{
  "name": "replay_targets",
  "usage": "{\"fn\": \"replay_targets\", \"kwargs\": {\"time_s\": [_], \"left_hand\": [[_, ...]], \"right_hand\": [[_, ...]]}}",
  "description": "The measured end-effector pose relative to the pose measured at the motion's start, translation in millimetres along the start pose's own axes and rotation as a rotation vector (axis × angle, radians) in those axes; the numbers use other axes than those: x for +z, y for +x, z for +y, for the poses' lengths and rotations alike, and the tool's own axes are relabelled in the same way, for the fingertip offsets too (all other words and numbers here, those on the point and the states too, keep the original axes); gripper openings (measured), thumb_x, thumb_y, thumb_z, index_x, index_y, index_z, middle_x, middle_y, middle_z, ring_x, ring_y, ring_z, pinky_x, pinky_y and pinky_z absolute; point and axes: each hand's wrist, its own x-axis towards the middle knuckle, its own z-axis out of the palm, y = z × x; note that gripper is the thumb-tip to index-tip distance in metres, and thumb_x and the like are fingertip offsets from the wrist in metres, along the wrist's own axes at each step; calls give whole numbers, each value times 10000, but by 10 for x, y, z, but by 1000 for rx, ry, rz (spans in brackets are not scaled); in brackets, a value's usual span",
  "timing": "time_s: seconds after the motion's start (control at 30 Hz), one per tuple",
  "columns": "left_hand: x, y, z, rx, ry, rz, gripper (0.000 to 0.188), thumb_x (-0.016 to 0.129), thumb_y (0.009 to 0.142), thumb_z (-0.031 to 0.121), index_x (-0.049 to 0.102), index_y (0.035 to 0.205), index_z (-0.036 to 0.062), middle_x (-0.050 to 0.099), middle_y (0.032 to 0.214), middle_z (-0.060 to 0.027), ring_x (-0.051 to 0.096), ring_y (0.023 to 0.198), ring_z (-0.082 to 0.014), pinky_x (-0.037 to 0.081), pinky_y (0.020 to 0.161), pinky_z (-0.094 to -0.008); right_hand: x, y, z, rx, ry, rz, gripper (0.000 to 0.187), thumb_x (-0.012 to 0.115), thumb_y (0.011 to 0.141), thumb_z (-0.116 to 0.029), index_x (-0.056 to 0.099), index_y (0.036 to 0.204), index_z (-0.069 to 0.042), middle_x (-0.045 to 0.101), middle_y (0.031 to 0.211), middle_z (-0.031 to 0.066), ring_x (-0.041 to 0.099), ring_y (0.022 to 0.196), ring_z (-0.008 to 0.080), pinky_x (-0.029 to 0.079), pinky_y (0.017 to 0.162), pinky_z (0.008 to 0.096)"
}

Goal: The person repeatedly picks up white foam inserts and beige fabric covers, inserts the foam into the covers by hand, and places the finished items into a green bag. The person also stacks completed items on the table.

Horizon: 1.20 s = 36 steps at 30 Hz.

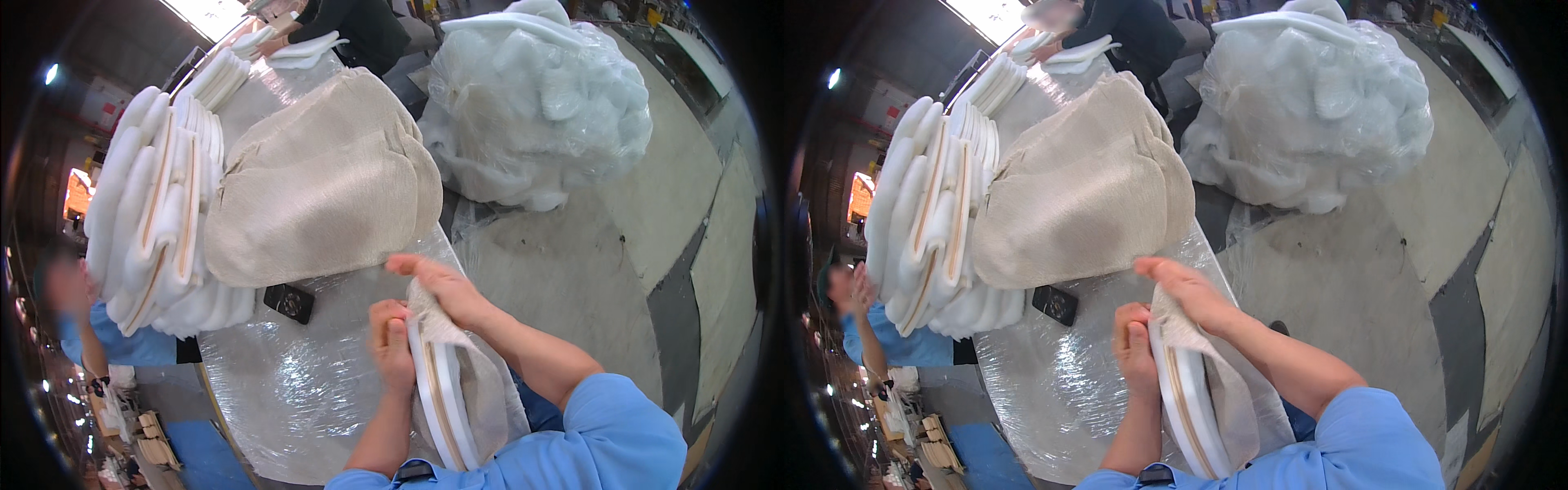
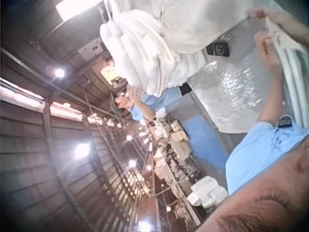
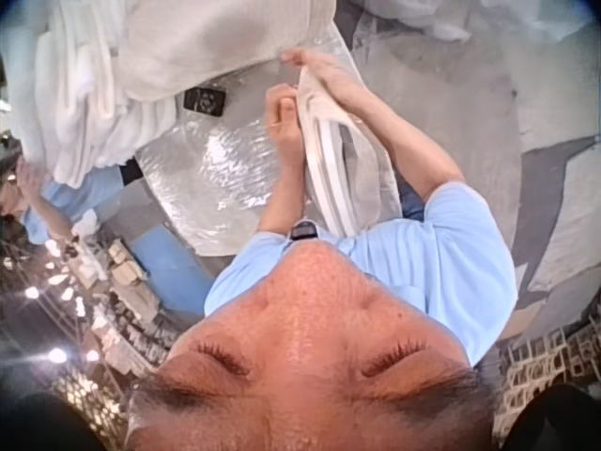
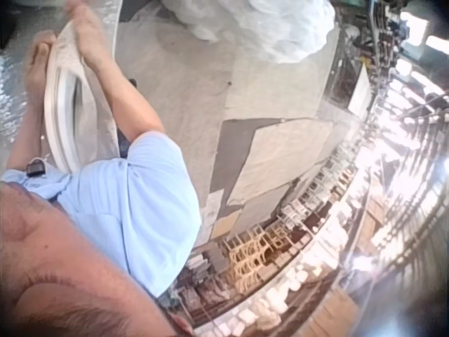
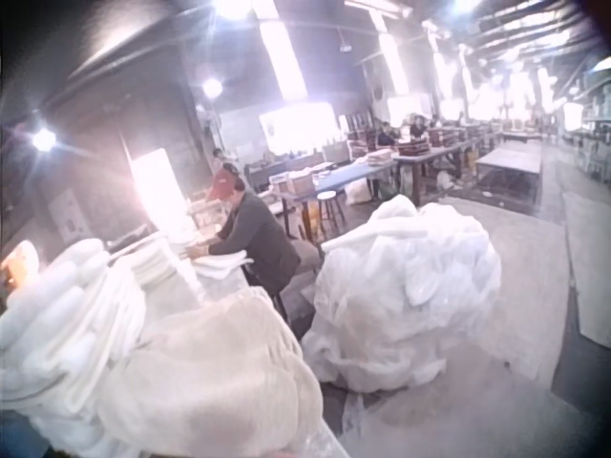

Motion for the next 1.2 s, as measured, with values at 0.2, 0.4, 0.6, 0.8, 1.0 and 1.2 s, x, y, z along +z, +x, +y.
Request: {"fn": "replay_targets", "kwargs": {"time_s": [0.2,0.4,0.6,0.8,1.0,1.2], "left_hand": [[-350,-168,-70,-373,57,-12,547,644,1086,249,466,1559,39,589,1285,-80,567,1191,-173,463,1059,-348],[-155,333,245,-388,156,-125,511,648,1053,156,525,1538,49,569,1344,-104,563,1225,-194,478,1037,-335],[81,564,366,-15,554,-250,311,683,991,19,742,1293,68,540,1393,-99,565,1209,-194,481,989,-307],[79,364,105,24,295,-47,159,639,1049,46,795,1074,32,546,1383,-94,534,1226,-181,440,1046,-331],[13,193,24,76,322,-10,226,634,1104,194,771,1069,17,570,1365,-108,547,1254,-204,442,1087,-364],[-389,-275,-149,-431,-333,284,287,558,1145,246,719,1220,21,632,1286,-130,651,1184,-239,536,1049,-397]], "right_hand": [[-179,-510,-214,-100,-258,-52,725,625,1082,-396,351,1663,-60,485,1616,148,481,1477,270,385,1223,397],[111,-631,-562,-11,-868,118,293,646,1047,-241,625,1225,-10,728,1113,215,727,1055,395,554,887,463],[51,-541,-513,-236,-1057,-25,236,584,1077,-249,592,1038,-17,707,988,214,679,934,451,520,781,534],[59,-518,-484,-356,-1040,-181,204,602,1066,-237,590,1071,-33,703,973,195,689,925,434,535,784,532],[48,-570,-329,-344,-1014,-236,171,615,1062,-226,611,1066,-55,675,922,167,703,851,349,536,734,473],[-548,-36,-512,18,-336,194,420,555,1120,-475,641,1070,-67,606,933,-30,550,840,98,478,751,308]]}}
